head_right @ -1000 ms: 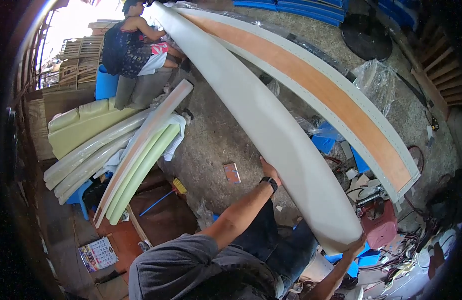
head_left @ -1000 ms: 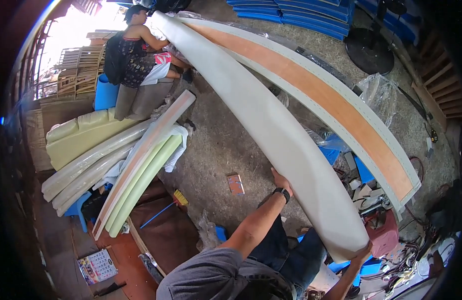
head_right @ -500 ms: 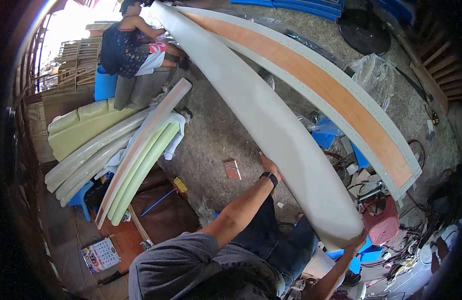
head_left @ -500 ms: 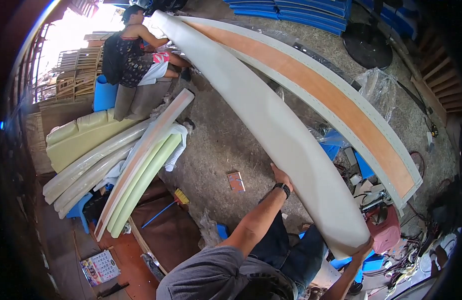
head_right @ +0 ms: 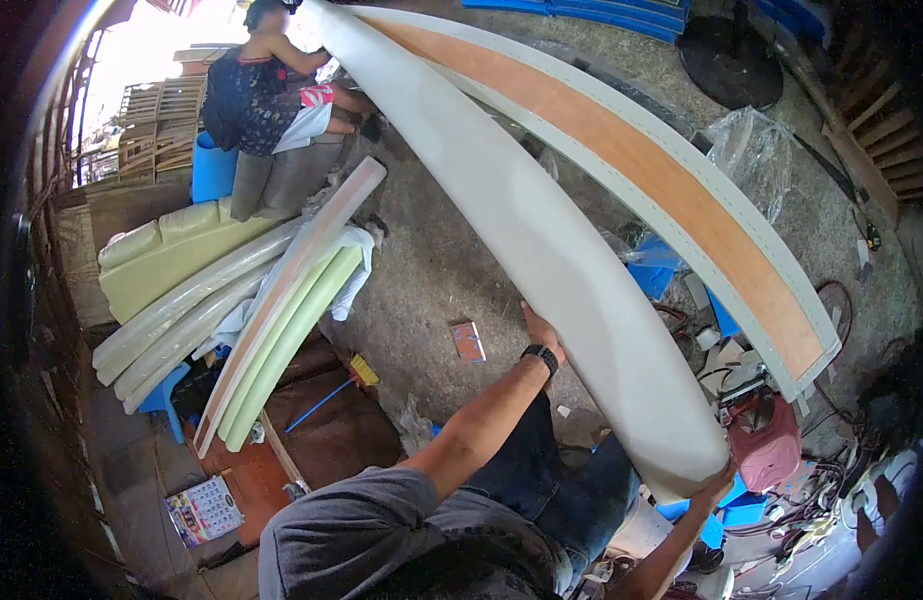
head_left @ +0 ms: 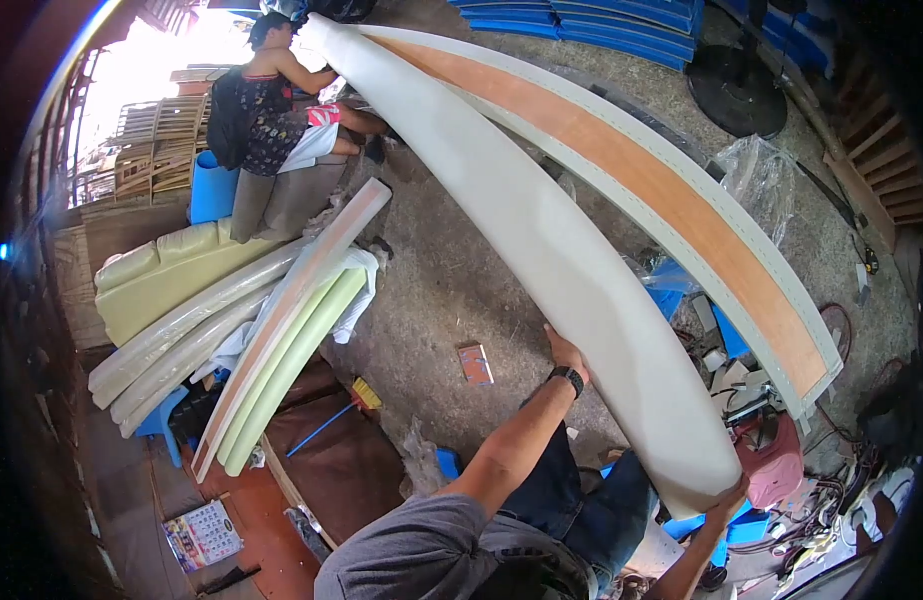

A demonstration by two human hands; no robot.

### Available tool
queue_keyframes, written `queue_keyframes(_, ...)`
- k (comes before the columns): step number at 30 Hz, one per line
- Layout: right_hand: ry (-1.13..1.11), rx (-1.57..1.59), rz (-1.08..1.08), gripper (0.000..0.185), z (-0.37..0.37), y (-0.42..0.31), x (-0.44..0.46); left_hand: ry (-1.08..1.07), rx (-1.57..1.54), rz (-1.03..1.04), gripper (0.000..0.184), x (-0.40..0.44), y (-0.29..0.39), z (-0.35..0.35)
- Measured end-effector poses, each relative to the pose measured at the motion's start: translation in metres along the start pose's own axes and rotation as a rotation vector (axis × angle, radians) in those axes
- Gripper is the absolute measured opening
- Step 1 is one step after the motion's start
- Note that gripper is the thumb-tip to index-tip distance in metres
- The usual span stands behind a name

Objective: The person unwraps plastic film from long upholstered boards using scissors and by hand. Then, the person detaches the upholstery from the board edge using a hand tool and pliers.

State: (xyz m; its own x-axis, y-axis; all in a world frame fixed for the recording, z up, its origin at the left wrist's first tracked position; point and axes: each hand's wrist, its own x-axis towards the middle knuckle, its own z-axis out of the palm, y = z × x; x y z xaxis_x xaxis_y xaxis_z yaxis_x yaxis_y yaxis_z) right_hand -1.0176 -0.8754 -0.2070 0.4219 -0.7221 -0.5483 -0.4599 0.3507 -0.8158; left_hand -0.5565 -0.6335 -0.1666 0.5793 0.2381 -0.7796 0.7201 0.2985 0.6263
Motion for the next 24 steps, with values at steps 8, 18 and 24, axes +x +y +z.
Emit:
queue_keyframes(8,0.112,0.080,0.216,0.054,0.007,-0.014,0.006,-0.025,0.025,-0.051,0.060,-0.012,0.008,0.008)
queue_keyframes(18,0.189,0.119,0.277,0.057,0.011,-0.025,0.005,-0.111,-0.160,-0.047,0.055,0.009,-0.012,-0.012)
queue_keyframes(24,0.196,0.354,0.459,0.047,0.003,-0.016,0.009,-0.166,-0.241,-0.151,0.050,0.004,-0.008,-0.023)
